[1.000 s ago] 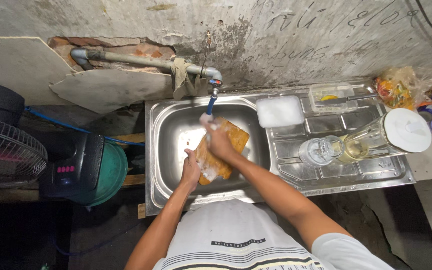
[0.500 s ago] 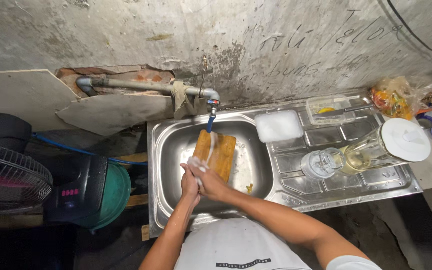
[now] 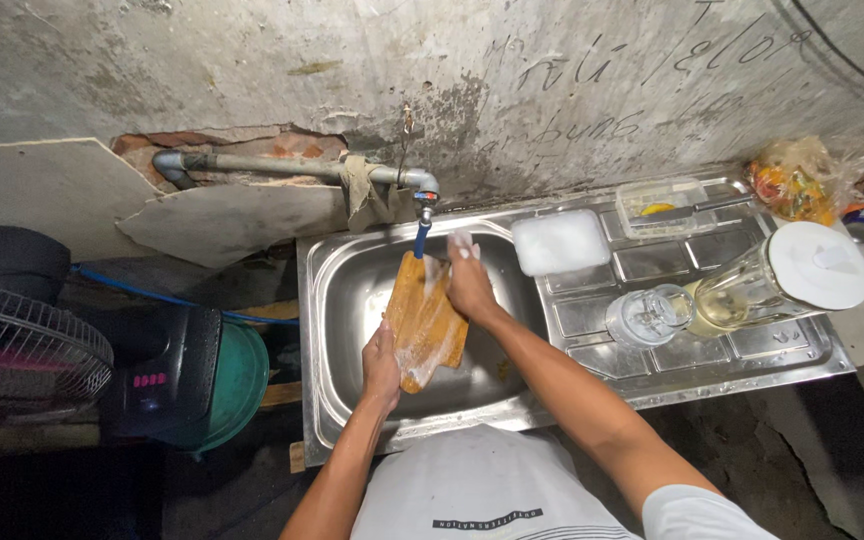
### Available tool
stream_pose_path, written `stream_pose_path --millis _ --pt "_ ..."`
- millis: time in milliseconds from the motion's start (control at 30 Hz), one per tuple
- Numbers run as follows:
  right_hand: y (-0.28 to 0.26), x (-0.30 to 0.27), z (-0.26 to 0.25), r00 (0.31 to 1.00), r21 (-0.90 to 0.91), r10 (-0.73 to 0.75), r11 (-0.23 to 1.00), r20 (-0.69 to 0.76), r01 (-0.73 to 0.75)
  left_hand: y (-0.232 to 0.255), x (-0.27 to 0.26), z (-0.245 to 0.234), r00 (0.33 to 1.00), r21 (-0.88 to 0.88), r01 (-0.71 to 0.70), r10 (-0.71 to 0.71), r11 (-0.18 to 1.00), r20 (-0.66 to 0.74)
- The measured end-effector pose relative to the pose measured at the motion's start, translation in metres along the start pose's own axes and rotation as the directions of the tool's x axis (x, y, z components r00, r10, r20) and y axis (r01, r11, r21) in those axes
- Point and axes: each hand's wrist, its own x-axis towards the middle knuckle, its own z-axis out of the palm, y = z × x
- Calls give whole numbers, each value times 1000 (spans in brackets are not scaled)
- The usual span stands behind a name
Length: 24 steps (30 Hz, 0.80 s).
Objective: The person scrubs a wooden cutting board with a sponge under running water in the sink, rinses it, dries it with a towel, and sets it on the counter with a knife. They then wipe a blender jar, its lid, and the blender base with the towel and arrange the items on the counter.
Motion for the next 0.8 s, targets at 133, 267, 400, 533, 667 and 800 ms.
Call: stream_pose_path --millis 133,267,400,533,667,800 --pt "-48 -48 13 941 23 140 988 309 -155 -15 20 -6 999 -95 -22 18 995 -50" --pt "-77 -98 12 926 150 -353 931 131 334 -22 32 -9 999 -205 -2 -9 979 -52" --pt "-69 -93 7 914 136 -286 957 287 257 -16 22 -1 1000 -285 -16 19 958 7" --pt "-45 -45 13 970 18 -88 996 228 86 -3 7 11 996 -241 -3 25 971 89" --pt "-45 -18 23 967 -58 95 995 235 -83 -7 6 20 995 -259 9 17 966 96" --pt "-74 -49 18 946 42 -63 998 318 52 -18 25 10 994 -323 -39 70 946 85"
